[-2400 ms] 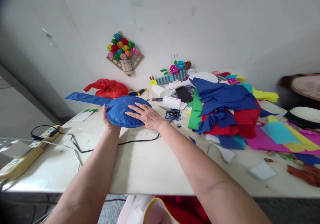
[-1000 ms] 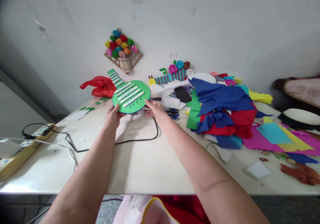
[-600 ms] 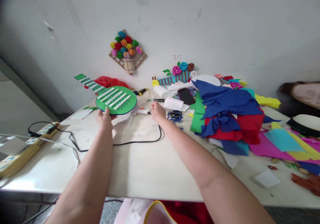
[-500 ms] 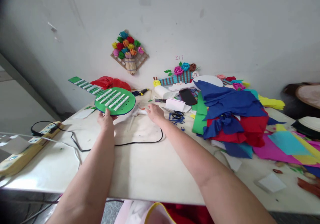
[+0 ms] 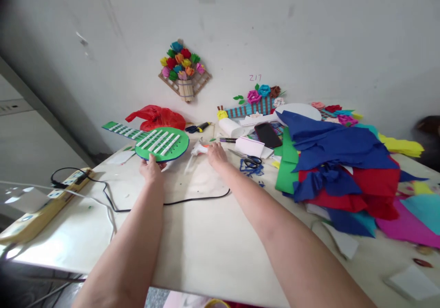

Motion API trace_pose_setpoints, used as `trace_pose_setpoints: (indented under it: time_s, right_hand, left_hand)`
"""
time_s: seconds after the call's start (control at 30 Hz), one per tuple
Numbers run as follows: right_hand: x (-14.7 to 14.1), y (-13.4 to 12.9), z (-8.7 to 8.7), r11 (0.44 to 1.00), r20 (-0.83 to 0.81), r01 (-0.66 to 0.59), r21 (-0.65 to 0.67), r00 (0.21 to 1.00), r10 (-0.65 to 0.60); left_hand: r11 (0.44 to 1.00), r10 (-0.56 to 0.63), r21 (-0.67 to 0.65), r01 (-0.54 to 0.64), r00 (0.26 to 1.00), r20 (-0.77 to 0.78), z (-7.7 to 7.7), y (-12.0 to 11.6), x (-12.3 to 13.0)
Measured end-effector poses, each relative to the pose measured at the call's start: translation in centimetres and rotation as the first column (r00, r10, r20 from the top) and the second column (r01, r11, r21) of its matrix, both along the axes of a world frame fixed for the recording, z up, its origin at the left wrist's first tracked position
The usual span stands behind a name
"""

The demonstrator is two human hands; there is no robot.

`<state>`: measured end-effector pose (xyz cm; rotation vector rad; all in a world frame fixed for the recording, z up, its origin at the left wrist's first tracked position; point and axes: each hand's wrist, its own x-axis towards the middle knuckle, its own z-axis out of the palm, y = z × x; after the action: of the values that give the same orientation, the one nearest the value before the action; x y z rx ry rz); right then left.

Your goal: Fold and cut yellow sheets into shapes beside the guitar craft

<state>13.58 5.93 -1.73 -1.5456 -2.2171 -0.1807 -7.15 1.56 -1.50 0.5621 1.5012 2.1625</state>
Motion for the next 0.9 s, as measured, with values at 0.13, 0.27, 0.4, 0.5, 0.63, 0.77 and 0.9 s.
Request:
trace_pose_setpoints:
  time_s: [0.13,0.27,0.4,0.5,0.63,0.77,0.9]
  right_hand:
    - [-0.4,2.1,0.2,0.998,-0.029,0.062,-0.014,0.998,-0.063]
    - [-1.0,3.7,0.0,0.995,-0.034,0.094,-0.035,0.995,-0.095]
    - [-1.2,4.8,-0.2,0.993,-0.027,0.110,-0.048,0.993,-0.112]
    - [-1.0,5.6,-0.3,0.992,-0.033,0.121,-0.030,0.992,-0.122]
    - [-0.6,6.0,-0.4,0.992,-0.051,0.124,-0.021,0.991,-0.125]
    - [-0.4,5.1,-0.3,0.996,-0.088,0.073,0.053,0.994,-0.068]
    - [-0.2,3.9,0.1,0.989,-0.128,0.100,0.113,0.988,-0.085]
  left_hand:
    - [0.999,-0.027,-0.019,0.027,1.000,-0.007,0.0,-0.1,0.3]
    - [0.997,-0.065,-0.034,0.064,0.998,-0.016,-0.1,0.0,0.4]
    - [0.993,-0.090,-0.074,0.088,0.996,-0.027,-0.1,0.1,0.4]
    - [0.990,-0.097,-0.108,0.090,0.993,-0.065,-0.2,0.1,0.4]
    - [0.984,-0.109,-0.152,0.093,0.989,-0.099,-0.1,0.2,0.3]
    - [0.970,-0.169,-0.200,0.135,0.973,-0.160,0.2,0.1,0.1]
    - [0.965,-0.177,-0.219,0.142,0.973,-0.151,0.5,-0.4,-0.4]
